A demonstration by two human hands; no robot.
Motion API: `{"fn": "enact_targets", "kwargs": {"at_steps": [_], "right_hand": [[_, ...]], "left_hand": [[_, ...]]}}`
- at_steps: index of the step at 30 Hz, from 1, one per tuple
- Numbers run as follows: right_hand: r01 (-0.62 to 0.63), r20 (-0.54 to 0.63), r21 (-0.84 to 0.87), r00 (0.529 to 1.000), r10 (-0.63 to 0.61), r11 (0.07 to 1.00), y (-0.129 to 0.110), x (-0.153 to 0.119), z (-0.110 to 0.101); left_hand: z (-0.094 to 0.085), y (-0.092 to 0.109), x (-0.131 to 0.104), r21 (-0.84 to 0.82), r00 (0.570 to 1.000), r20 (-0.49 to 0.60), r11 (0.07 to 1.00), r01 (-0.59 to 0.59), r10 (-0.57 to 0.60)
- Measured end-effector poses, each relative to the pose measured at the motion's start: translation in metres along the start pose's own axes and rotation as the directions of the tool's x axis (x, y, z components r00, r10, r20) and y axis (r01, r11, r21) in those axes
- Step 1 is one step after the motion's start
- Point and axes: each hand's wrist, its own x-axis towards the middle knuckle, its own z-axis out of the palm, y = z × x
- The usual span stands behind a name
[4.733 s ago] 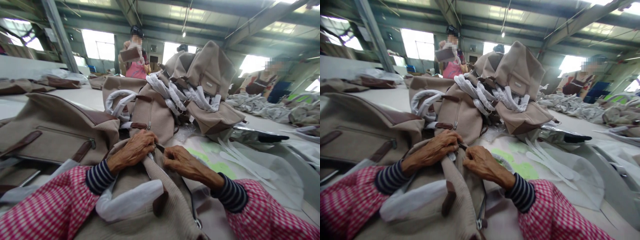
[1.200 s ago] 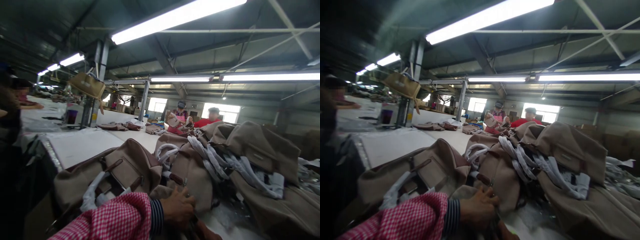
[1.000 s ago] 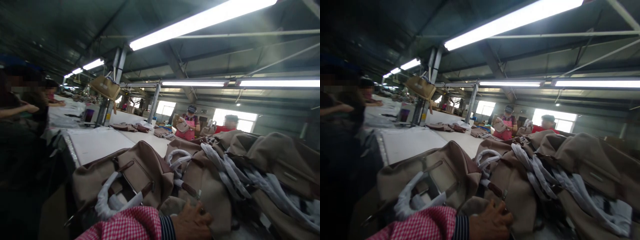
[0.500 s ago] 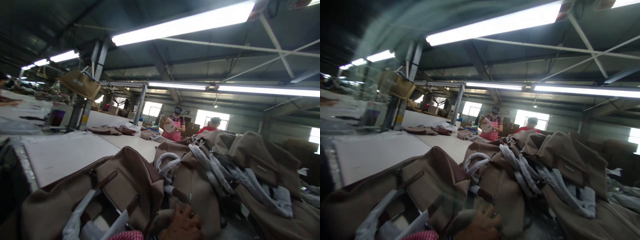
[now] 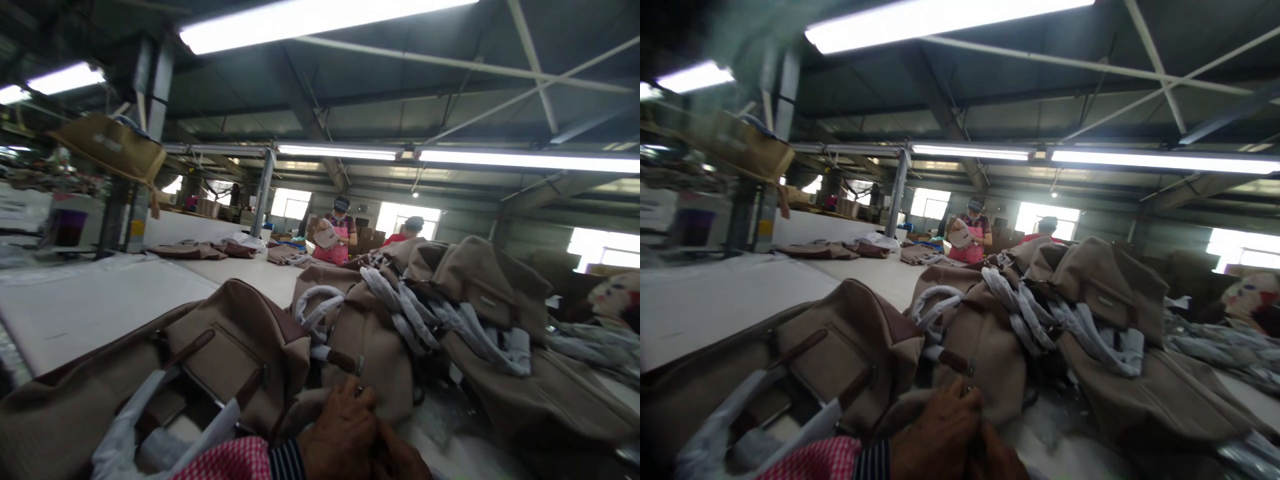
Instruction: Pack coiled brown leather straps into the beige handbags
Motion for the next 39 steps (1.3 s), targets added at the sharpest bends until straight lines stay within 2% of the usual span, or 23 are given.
{"fn": "enact_targets", "kwargs": {"at_steps": [2,4,7,13,17,20,30,39], "right_hand": [[0.003,0.052,0.035,0.999,-0.004,0.999,-0.002,-0.015,-0.004],[-0.007,0.062,0.063,0.998,0.003,0.998,-0.01,-0.023,-0.009],[-0.015,0.042,0.081,0.999,0.012,0.997,-0.021,-0.026,-0.016],[-0.116,0.074,-0.01,0.99,0.116,0.993,-0.034,-0.03,-0.023],[-0.102,0.086,-0.111,0.99,0.112,0.989,-0.034,-0.032,-0.02],[-0.088,0.106,-0.18,0.988,0.109,0.98,-0.031,-0.031,-0.017],[-0.096,0.111,-0.312,0.984,0.137,0.945,-0.037,-0.03,-0.013],[-0.077,0.176,-0.403,0.971,0.16,0.912,-0.041,-0.024,-0.02]], "left_hand": [[-0.027,0.01,-0.01,-0.06,0.994,0.078,0.995,0.083,-0.078],[-0.049,0.015,-0.013,-0.089,0.99,0.112,0.992,0.093,-0.082],[-0.065,0.013,-0.009,-0.159,0.987,0.154,0.984,0.078,-0.054],[-0.073,0.011,-0.009,-0.225,0.991,0.137,0.974,0.028,0.003],[-0.076,0.01,-0.015,-0.247,0.996,0.082,0.969,-0.018,0.039],[-0.073,0.006,-0.018,-0.268,0.996,0.081,0.963,-0.023,0.047],[-0.069,0.004,-0.021,-0.304,0.998,0.061,0.953,0.012,0.007],[-0.065,0.005,-0.016,-0.394,0.993,0.047,0.911,0.118,-0.109]]}}
